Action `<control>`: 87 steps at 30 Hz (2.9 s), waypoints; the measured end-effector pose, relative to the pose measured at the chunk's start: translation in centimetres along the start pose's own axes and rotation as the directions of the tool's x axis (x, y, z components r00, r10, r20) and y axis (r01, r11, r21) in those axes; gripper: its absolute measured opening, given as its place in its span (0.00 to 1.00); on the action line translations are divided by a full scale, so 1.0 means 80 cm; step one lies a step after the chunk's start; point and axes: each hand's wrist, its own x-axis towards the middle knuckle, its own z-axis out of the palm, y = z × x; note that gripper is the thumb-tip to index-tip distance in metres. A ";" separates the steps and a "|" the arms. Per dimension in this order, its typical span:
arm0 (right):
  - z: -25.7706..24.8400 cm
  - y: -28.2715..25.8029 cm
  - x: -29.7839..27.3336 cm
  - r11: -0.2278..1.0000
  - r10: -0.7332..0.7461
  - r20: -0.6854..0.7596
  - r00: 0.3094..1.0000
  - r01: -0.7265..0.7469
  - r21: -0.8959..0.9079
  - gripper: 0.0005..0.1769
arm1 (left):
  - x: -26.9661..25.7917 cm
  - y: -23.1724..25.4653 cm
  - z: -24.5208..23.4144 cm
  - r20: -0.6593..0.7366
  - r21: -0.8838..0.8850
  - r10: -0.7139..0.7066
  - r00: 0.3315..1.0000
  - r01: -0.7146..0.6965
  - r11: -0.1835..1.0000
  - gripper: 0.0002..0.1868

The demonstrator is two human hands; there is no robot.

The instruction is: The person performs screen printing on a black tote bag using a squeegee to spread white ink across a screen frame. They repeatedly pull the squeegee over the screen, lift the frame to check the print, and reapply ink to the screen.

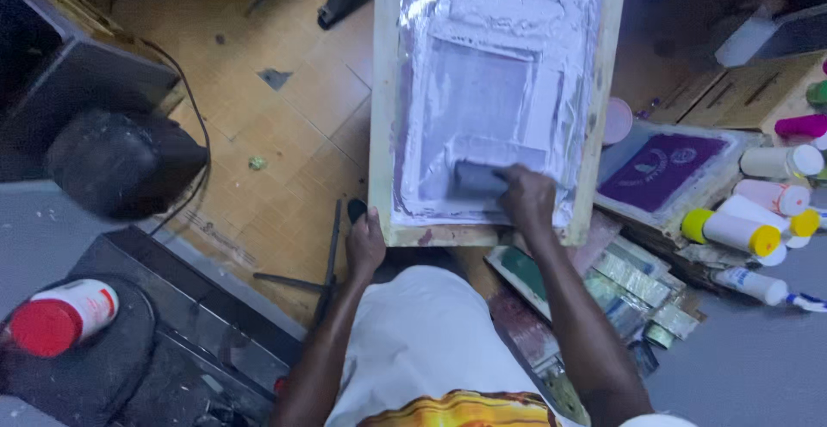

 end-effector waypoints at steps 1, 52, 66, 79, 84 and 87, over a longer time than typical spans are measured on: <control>0.004 -0.002 -0.016 1.000 0.002 0.010 1.000 -0.002 -0.002 0.29 | -0.005 -0.005 0.000 0.005 0.000 -0.009 1.000 0.009 1.000 0.35; -0.018 -0.116 -0.049 0.991 -0.131 0.219 0.967 0.128 0.030 0.29 | -0.013 -0.005 -0.011 -0.040 -0.091 0.097 0.994 -0.100 0.991 0.35; -0.099 0.017 0.231 0.993 -0.085 -0.162 0.983 0.069 -0.101 0.26 | -0.004 -0.024 0.005 -0.017 -0.040 -0.088 0.996 0.087 0.995 0.40; -0.066 0.000 -0.059 0.994 -0.059 0.125 0.990 0.046 0.099 0.32 | -0.004 -0.079 0.031 -0.045 -0.309 -0.162 0.986 0.141 0.940 0.31; -0.134 0.039 0.063 0.992 -0.023 0.053 0.998 0.029 -0.119 0.25 | -0.010 -0.060 0.047 -0.012 -0.494 -0.332 0.943 0.283 0.822 0.33; -0.194 -0.005 0.147 0.977 -0.145 -0.059 0.988 0.133 -0.164 0.23 | -0.052 0.013 0.018 -0.051 -0.583 -0.352 0.934 0.258 0.770 0.39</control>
